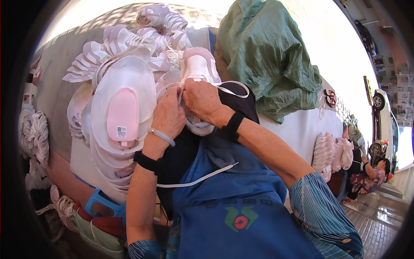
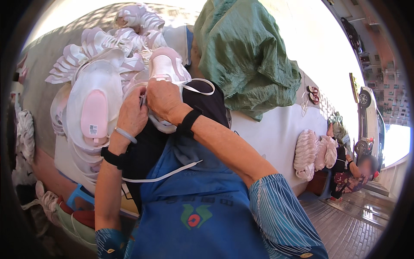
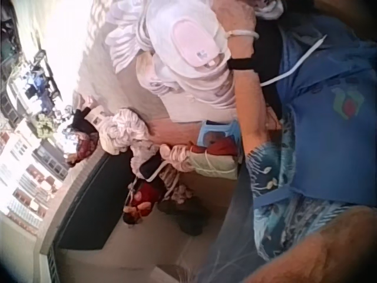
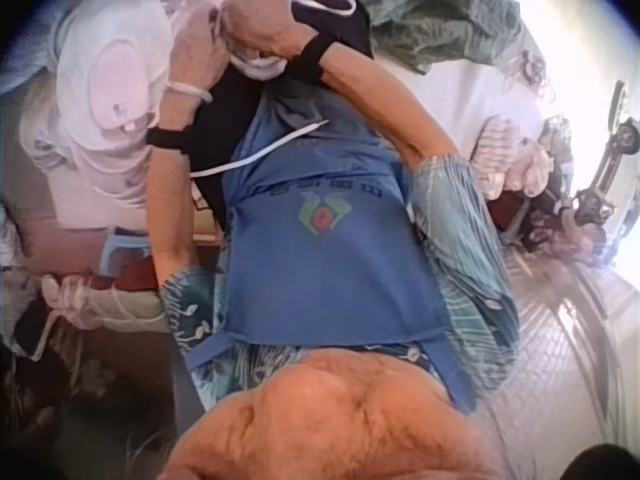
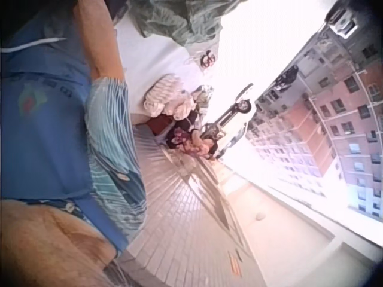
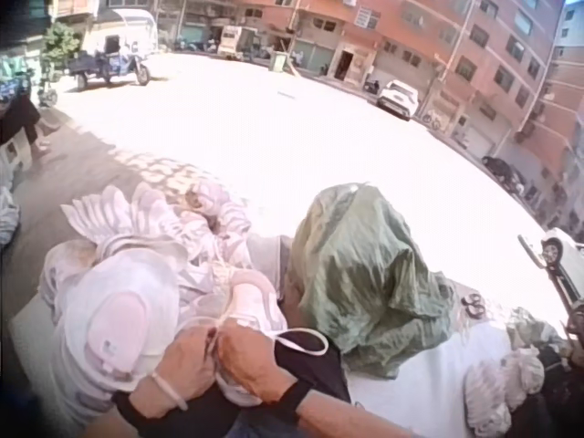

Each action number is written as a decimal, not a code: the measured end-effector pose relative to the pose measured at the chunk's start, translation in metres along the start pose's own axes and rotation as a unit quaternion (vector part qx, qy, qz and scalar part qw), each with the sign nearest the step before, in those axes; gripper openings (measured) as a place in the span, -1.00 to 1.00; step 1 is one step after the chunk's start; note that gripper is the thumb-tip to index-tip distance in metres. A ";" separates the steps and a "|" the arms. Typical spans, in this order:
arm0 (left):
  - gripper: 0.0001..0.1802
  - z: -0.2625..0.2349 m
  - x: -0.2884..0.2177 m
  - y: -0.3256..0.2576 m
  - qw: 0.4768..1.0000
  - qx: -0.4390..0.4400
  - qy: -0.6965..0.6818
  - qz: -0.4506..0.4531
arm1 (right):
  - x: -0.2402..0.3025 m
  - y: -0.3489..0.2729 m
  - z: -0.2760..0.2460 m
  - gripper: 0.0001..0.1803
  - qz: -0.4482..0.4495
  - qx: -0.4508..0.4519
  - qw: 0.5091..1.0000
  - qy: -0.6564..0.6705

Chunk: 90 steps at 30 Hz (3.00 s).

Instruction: Lacing new pink and white sneakers as part of a manufacturing finishing process.

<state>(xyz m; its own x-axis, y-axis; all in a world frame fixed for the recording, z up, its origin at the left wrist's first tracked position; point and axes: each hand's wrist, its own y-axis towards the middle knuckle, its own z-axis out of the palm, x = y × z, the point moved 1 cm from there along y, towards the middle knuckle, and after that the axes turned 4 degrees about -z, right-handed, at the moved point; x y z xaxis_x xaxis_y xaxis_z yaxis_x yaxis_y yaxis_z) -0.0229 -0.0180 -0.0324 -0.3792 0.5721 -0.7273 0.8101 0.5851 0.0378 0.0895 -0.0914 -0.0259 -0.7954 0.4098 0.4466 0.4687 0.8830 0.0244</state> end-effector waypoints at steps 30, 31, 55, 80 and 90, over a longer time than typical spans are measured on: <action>-0.80 -0.019 -0.060 -0.042 0.946 0.199 0.140 0.214 | -0.046 -0.087 -0.053 -0.84 -0.197 0.185 0.900 0.341; -0.80 -0.017 -0.059 -0.042 0.946 0.195 0.138 0.219 | -0.046 -0.087 -0.050 -0.84 -0.185 0.187 0.904 0.336; -0.91 -0.008 -0.043 -0.015 0.995 -0.025 0.075 0.053 | -0.068 -0.066 -0.038 -0.86 -0.001 0.013 0.932 0.361; -0.92 0.001 -0.030 0.009 0.998 0.014 0.047 0.035 | -0.077 -0.059 -0.031 -0.89 0.002 0.051 0.907 0.419; -0.95 0.002 -0.042 0.009 0.977 -0.016 0.210 0.032 | -0.078 -0.059 -0.032 -0.90 0.004 0.039 0.907 0.418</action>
<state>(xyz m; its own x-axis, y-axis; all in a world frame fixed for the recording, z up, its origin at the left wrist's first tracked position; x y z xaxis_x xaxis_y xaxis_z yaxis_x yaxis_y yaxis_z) 0.0013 -0.0386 -0.0029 -0.4829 0.7900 -0.3778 0.8265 0.5537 0.1013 0.1359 -0.1823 -0.0338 -0.2061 0.1280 0.9701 0.4184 0.9077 -0.0309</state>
